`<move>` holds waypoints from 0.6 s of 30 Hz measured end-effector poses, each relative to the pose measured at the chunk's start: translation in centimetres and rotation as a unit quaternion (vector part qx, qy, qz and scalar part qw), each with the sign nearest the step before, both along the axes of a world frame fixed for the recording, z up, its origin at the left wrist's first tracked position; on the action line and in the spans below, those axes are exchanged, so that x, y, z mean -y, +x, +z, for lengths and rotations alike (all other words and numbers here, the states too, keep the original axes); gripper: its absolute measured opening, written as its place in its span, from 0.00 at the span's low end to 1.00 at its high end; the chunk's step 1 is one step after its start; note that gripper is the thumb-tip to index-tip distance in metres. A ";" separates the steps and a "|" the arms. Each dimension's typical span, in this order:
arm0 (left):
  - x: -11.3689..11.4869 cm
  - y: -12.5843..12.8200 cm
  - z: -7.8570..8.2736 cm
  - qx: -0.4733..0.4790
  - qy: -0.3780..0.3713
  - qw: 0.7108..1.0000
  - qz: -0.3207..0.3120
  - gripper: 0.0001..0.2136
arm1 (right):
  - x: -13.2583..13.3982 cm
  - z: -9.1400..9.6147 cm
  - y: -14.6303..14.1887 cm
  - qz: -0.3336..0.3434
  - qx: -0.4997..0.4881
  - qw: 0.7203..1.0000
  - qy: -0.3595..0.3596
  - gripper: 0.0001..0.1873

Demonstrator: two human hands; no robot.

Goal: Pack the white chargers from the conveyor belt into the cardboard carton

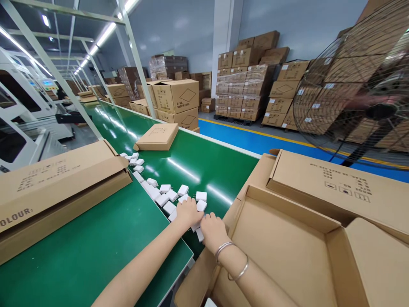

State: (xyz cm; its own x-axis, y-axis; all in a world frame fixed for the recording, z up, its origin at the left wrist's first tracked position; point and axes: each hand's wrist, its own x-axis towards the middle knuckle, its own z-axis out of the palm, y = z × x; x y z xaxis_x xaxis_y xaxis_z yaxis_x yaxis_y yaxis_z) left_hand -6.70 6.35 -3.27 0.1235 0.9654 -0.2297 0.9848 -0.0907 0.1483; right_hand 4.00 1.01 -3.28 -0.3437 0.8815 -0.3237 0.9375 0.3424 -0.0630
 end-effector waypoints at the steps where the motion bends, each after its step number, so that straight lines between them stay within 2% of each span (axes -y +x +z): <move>1: 0.0 0.2 0.0 0.005 0.002 1.000 0.002 0.19 | 0.1 0.3 0.1 -0.002 0.000 1.000 0.004 0.13; 5: 0.1 1.2 0.0 0.030 0.006 0.999 0.009 0.21 | -0.1 2.2 2.0 -0.007 -0.028 0.999 0.021 0.14; 10: -0.1 2.1 0.8 0.072 -0.005 0.997 0.021 0.18 | -1.7 4.9 6.8 -0.054 -0.078 0.994 0.060 0.11; 14: -0.7 -0.6 2.7 0.098 -0.018 0.995 0.016 0.14 | -3.3 6.1 9.3 -0.147 -0.086 0.981 0.097 0.11; 18: -1.1 -4.3 4.4 0.100 -0.026 0.995 -0.003 0.11 | -4.6 6.2 8.8 -0.214 -0.030 0.969 0.120 0.10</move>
State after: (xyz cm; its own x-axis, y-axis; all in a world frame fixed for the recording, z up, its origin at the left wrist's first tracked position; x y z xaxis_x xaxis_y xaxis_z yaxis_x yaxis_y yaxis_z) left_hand -10.97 7.48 1.15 0.1781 0.9516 -0.2503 0.9345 -0.0839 0.3460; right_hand 12.77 5.58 2.94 0.0590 0.9948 -0.0833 0.9939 -0.0664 -0.0881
